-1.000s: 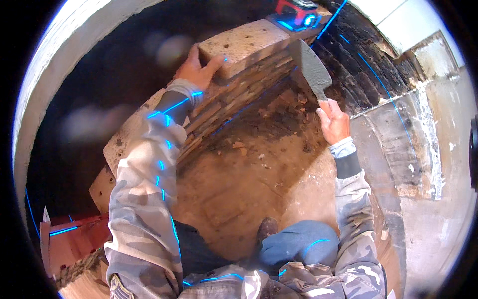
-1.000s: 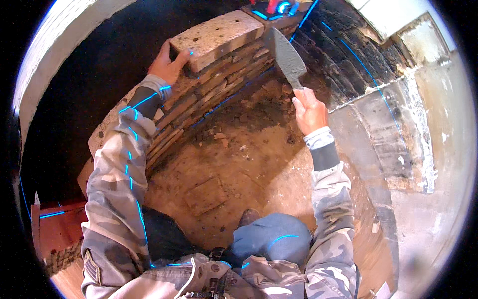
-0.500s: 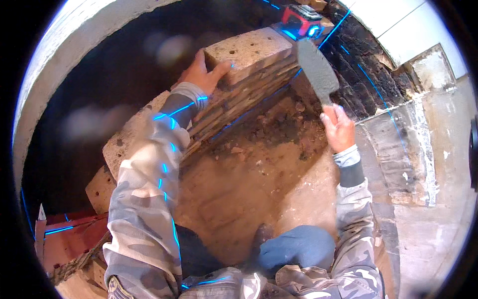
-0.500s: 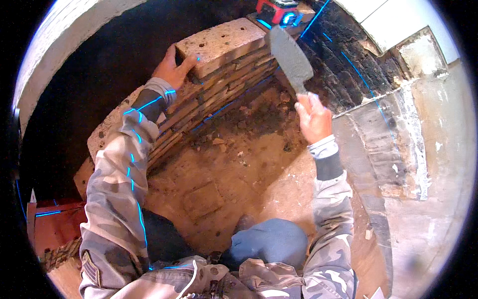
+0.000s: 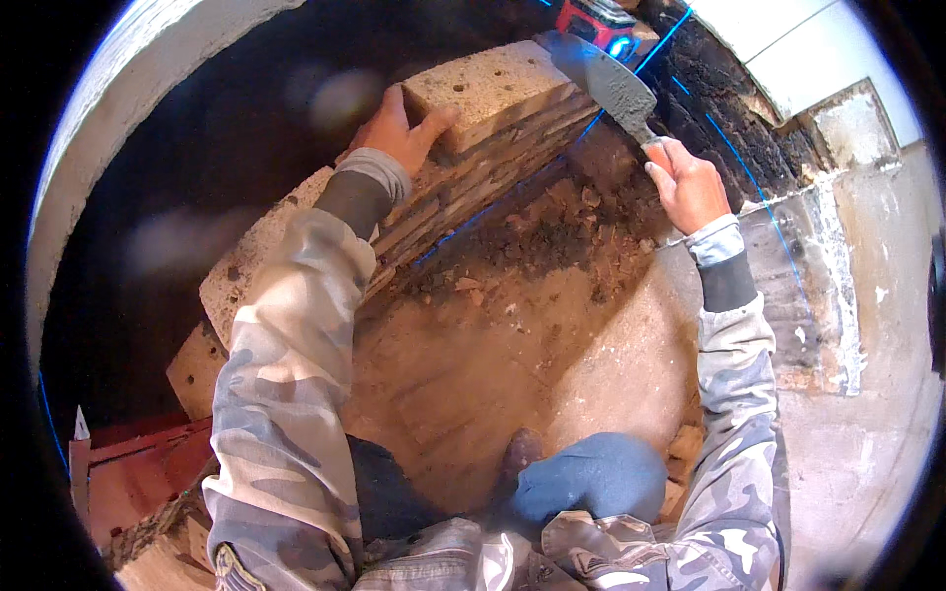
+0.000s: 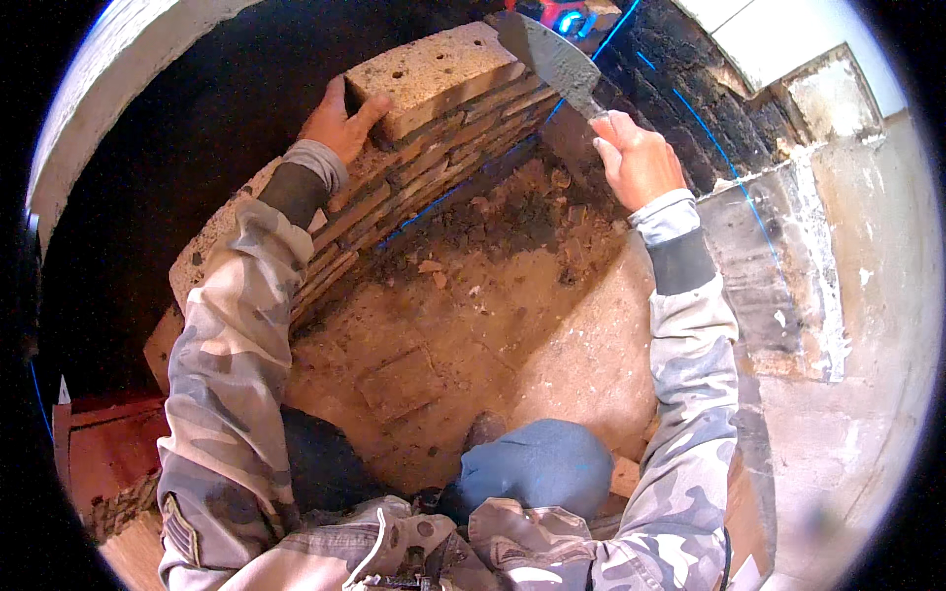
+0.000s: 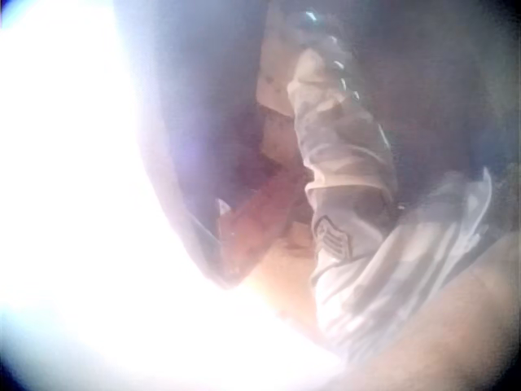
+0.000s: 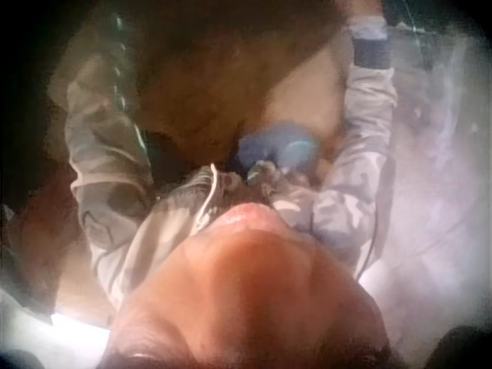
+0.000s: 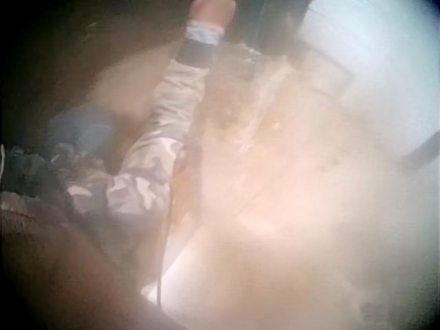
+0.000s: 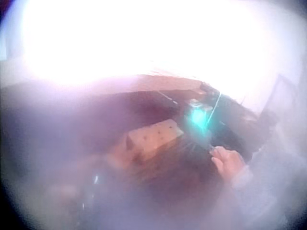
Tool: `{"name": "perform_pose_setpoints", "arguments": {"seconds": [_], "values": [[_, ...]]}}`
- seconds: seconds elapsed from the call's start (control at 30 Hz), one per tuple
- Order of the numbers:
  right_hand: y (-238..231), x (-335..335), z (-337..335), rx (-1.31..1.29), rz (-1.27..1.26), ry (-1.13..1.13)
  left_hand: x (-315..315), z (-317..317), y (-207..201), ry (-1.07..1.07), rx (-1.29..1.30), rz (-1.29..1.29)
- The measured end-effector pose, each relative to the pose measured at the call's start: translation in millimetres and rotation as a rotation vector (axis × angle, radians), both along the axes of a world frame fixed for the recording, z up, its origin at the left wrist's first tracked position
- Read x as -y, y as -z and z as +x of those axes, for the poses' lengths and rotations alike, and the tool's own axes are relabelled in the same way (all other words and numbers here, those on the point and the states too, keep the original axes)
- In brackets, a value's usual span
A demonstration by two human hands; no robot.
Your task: The person is laying bricks to build a wall. They use a trowel to apply mortar, place bricks, and tap them into alignment using a laser level for guidance.
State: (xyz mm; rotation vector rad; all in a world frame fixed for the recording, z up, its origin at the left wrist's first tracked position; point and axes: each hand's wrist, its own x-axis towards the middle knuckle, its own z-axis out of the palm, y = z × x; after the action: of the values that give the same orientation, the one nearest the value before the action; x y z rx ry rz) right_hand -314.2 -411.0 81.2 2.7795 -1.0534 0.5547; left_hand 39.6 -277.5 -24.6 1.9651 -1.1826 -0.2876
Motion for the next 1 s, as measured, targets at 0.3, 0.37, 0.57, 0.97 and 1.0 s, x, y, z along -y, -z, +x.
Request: {"name": "perform_pose_setpoints", "arguments": {"seconds": [0.3, 0.37, 0.57, 0.97, 1.0], "values": [[20, -38, 11, 0.181, 0.077, -0.196, 5, 8, 4, 0.019, 0.034, -0.022], [19, -45, 13, 0.135, 0.086, -0.246, 3, 3, 5, 0.017, 0.025, 0.000], [50, -63, 4, 0.340, 0.347, -0.264, 11, 6, 1, 0.068, -0.035, -0.033], [124, -17, 11, 1.120, 1.756, 0.092, 10, 2, 1, 0.082, -0.007, -0.082], [126, -30, 24, 1.134, 1.761, 0.102, 7, 9, 4, 0.054, 0.011, -0.079]]}}
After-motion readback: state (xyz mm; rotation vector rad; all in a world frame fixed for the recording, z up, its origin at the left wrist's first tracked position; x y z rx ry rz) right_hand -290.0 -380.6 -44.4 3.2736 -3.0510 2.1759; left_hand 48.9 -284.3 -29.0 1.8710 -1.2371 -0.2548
